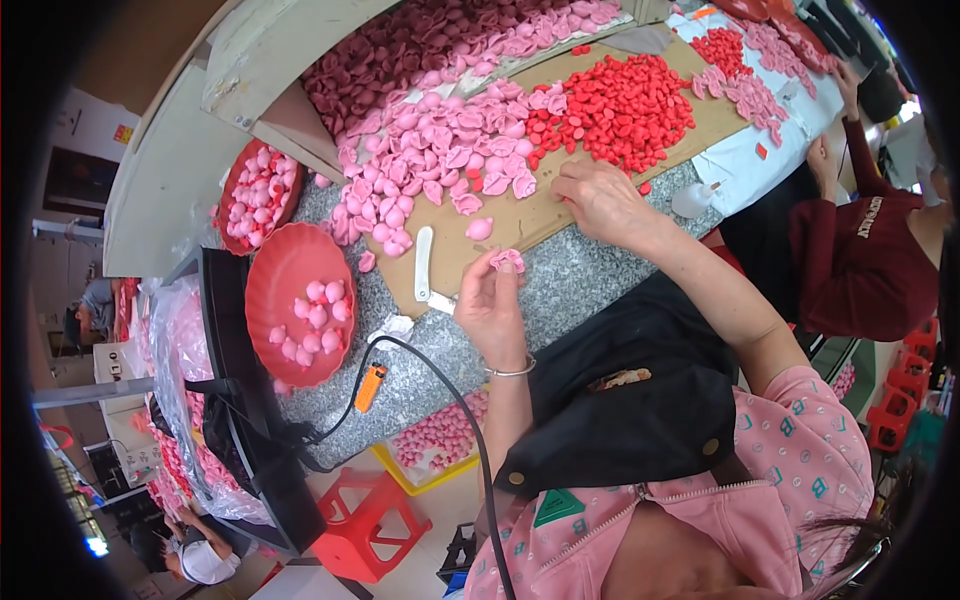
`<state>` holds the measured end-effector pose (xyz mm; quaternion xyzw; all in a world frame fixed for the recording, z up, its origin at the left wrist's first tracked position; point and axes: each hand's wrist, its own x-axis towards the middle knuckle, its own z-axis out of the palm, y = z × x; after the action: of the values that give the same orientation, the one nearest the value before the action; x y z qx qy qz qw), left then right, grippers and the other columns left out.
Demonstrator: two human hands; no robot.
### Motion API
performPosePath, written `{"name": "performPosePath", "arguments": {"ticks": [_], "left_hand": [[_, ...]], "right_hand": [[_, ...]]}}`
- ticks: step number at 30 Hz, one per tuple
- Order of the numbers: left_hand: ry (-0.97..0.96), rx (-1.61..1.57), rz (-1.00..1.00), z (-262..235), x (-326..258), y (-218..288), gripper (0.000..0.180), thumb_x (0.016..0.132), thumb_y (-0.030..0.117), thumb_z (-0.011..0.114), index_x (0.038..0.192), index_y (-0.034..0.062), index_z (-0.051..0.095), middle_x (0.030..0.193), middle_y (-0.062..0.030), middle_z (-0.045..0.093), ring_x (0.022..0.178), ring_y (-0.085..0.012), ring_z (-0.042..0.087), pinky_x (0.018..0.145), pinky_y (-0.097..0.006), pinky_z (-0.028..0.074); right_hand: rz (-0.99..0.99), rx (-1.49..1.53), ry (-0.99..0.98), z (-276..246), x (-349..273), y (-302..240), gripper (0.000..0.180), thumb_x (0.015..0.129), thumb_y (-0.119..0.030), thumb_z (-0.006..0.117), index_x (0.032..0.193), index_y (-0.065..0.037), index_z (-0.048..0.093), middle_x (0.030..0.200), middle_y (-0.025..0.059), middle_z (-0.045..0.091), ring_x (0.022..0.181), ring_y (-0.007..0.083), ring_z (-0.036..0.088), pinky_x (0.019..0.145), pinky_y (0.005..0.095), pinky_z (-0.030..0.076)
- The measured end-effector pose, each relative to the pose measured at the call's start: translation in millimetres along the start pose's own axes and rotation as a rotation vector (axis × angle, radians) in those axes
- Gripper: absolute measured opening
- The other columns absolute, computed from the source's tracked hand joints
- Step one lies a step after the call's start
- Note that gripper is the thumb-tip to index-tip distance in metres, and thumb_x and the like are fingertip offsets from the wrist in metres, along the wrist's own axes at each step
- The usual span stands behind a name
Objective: Assembling small pink clay or wax components into finished pieces at a workbench.
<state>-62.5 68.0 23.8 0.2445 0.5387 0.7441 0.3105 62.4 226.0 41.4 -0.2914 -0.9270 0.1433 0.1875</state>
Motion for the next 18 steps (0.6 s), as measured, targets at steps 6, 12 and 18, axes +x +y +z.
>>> {"name": "performPosePath", "arguments": {"ticks": [6,12,18], "left_hand": [[0.024,-0.003,-0.028,19.2,1.7,-5.4,0.018,0.088,0.001,0.059,0.106,-0.0028,0.061,0.092,-0.0074,0.065,0.079,-0.0102,0.061,0.064,-0.022,0.051],[0.023,0.049,-0.002,39.7,-1.5,-10.1,0.018,0.088,0.002,0.059,0.106,-0.0030,0.060,0.092,-0.0074,0.065,0.080,-0.0103,0.061,0.064,-0.022,0.051],[0.002,0.049,0.022,50.1,-7.1,-18.9,0.017,0.088,0.001,0.059,0.104,-0.0033,0.060,0.092,-0.0084,0.065,0.079,-0.0104,0.061,0.064,-0.023,0.052]], "right_hand": [[-0.035,0.118,-0.008,-8.4,-2.4,19.3,0.012,0.073,-0.002,0.064,0.085,-0.002,0.064,0.083,0.0126,0.060,0.081,0.0328,0.060,0.072,0.0426,0.048],[0.029,0.139,-0.109,-20.7,-6.2,34.2,0.020,0.074,0.000,0.061,0.094,0.000,0.061,0.085,0.0146,0.060,0.082,0.0337,0.059,0.072,0.0422,0.048],[-0.099,0.054,-0.036,-22.3,-21.0,40.3,0.025,0.074,0.002,0.060,0.099,0.000,0.057,0.087,0.0153,0.056,0.085,0.0339,0.056,0.075,0.0396,0.047]]}}
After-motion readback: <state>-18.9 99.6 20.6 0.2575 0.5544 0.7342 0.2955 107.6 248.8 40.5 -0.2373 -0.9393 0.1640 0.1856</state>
